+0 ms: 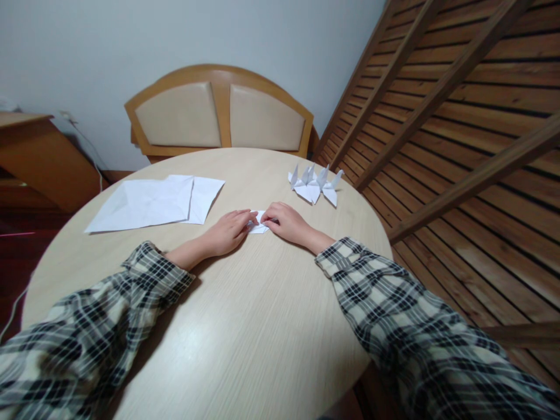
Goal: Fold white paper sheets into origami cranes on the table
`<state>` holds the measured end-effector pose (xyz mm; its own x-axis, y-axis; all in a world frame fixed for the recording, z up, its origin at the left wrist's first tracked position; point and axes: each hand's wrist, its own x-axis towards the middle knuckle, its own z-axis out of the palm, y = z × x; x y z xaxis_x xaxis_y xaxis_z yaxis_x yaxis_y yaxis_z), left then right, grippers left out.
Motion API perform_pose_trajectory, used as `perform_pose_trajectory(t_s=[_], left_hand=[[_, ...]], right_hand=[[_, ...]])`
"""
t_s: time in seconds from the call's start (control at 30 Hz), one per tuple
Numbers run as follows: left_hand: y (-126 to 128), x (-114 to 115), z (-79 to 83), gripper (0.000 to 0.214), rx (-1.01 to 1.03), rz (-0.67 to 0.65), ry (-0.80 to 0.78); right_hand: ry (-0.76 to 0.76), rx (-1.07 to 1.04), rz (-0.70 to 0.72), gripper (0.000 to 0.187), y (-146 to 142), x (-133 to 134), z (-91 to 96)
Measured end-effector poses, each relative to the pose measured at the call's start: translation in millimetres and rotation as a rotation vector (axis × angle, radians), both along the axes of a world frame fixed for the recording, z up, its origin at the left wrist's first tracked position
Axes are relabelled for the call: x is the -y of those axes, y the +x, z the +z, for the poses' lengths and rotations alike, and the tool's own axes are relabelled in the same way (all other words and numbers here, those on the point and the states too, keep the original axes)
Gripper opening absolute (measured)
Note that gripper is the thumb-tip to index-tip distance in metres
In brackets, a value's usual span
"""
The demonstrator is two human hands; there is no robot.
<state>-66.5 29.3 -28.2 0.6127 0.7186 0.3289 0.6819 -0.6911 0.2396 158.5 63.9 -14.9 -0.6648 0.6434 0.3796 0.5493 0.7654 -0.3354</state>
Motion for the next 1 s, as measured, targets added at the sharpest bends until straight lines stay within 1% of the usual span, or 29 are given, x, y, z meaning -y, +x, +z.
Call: perform_pose_trajectory(t_s=[0.2,0.47,0.63,0.8,0.9,1.0], left_hand=[[2,0,2.9,0.036,0.018,0.006,-0.021],[3,3,7.7,0.021,0.058,-0.011,-0.032],[4,3,10.0,0.020,0.063,-0.021,-0.035],[4,3,17.7,0.023,-0.038,-0.017,0.008],[6,7,24.0,0.034,-0.125,0.024,0.056],[9,11,28.6,0.037,-0.181,0.070,0.107]], right_hand=[[0.007,0.032,0.006,0.017,1,1,2.1],[0.045,0.041,0.015,0.017,2,3,1.7],[0.060,0.079,0.021,0.019,2,4,2.3],[0.107,0.131,-0.003,0.021,3,9,7.3],[0.146,0.148,-0.007,0.021,3,14,12.0],[0.170,0.144,0.000,0.020,2,18,16.0]])
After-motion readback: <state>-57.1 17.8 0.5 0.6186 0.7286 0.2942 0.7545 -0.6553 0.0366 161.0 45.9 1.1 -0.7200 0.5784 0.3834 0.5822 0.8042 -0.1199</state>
